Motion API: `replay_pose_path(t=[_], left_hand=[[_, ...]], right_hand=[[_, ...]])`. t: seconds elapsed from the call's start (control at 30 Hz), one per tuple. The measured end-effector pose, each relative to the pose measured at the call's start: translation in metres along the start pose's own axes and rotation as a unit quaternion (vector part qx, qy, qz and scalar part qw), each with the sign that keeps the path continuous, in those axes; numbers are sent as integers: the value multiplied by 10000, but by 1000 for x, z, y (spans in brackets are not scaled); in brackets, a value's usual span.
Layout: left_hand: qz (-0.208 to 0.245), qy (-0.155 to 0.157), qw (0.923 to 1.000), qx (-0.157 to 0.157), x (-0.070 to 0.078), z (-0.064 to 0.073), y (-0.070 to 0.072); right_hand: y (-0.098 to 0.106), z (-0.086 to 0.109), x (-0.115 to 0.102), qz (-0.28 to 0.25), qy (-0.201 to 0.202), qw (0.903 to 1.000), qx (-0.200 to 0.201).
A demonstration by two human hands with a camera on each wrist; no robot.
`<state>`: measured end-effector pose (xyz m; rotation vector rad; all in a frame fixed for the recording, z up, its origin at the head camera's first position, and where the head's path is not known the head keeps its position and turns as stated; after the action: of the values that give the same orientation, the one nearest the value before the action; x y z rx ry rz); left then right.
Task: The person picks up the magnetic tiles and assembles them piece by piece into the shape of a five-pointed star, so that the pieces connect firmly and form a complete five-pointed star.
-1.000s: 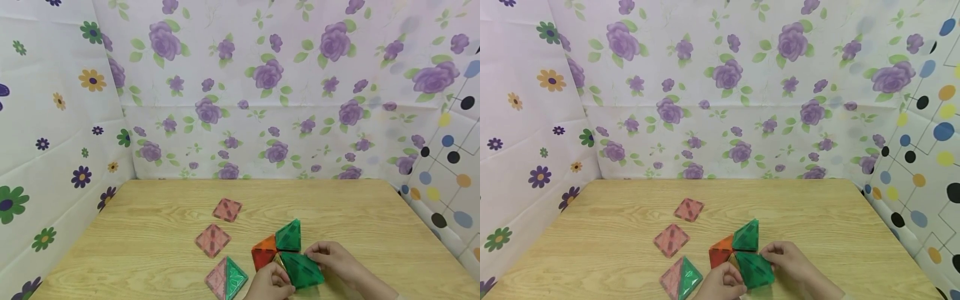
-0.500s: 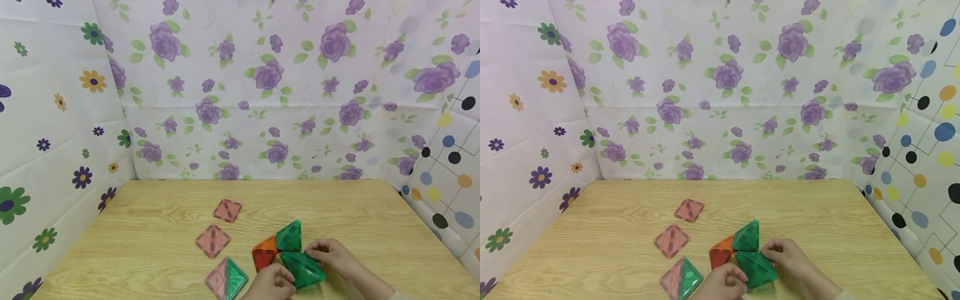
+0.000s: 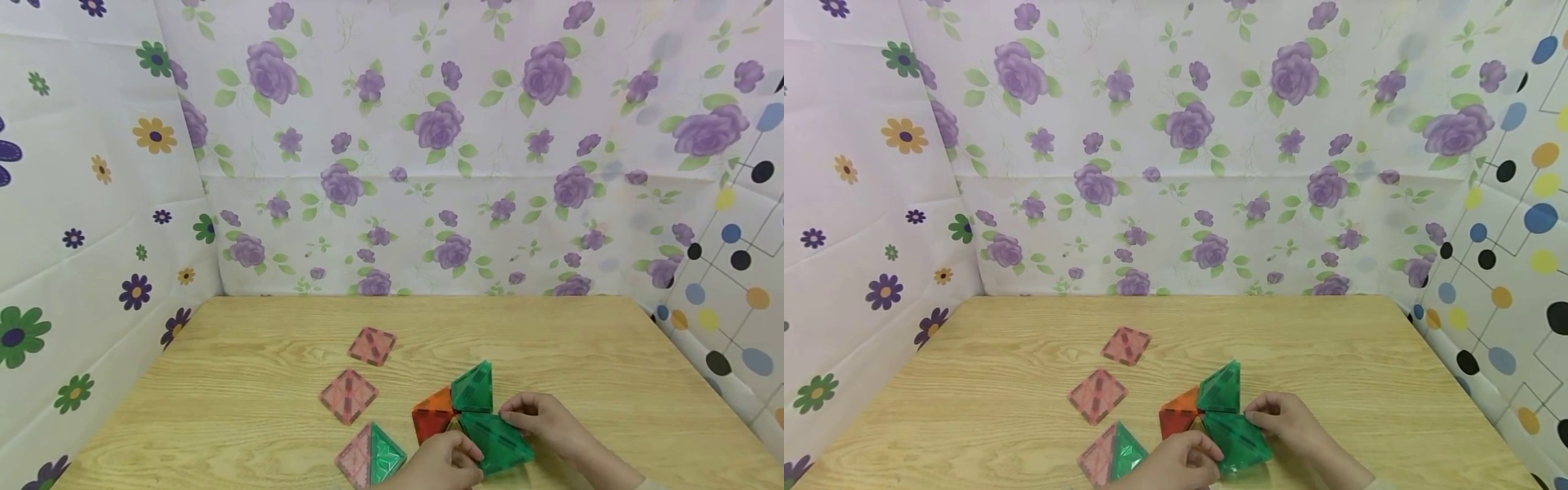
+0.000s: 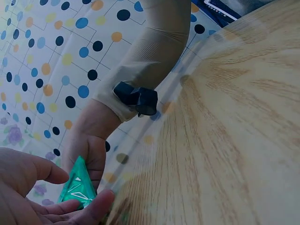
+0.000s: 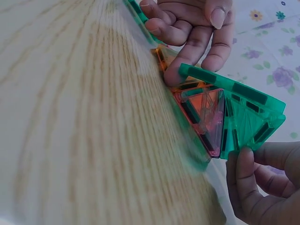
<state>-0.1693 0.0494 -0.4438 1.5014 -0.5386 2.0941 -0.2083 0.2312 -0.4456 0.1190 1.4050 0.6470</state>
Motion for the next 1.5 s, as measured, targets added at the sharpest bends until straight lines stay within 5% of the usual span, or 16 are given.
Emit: replay_pose_path(t=[0.83, 1.27, 1.5], left_hand=[[-490, 59, 9978, -432, 1, 0, -4], [-441, 25, 9989, -164, 4, 1, -6], [-415, -8, 9987, -283, 4, 1, -6]], right_hand=[[-2, -2, 6, 65, -96, 9999, 106], [-1, -3, 5, 88, -60, 9998, 174], [0, -3, 5, 111, 14, 9998, 182]])
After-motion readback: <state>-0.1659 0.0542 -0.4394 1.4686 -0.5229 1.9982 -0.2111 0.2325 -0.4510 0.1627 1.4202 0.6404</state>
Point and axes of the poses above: each hand's wrist, its own z-axis away from the middle knuckle, its own y-axis out of the back of the hand, x = y × z, the point moved 7 cm from there along -z, towards the middle knuckle, and after that the axes turned 10 degrees about z, right-handed, at the moved point
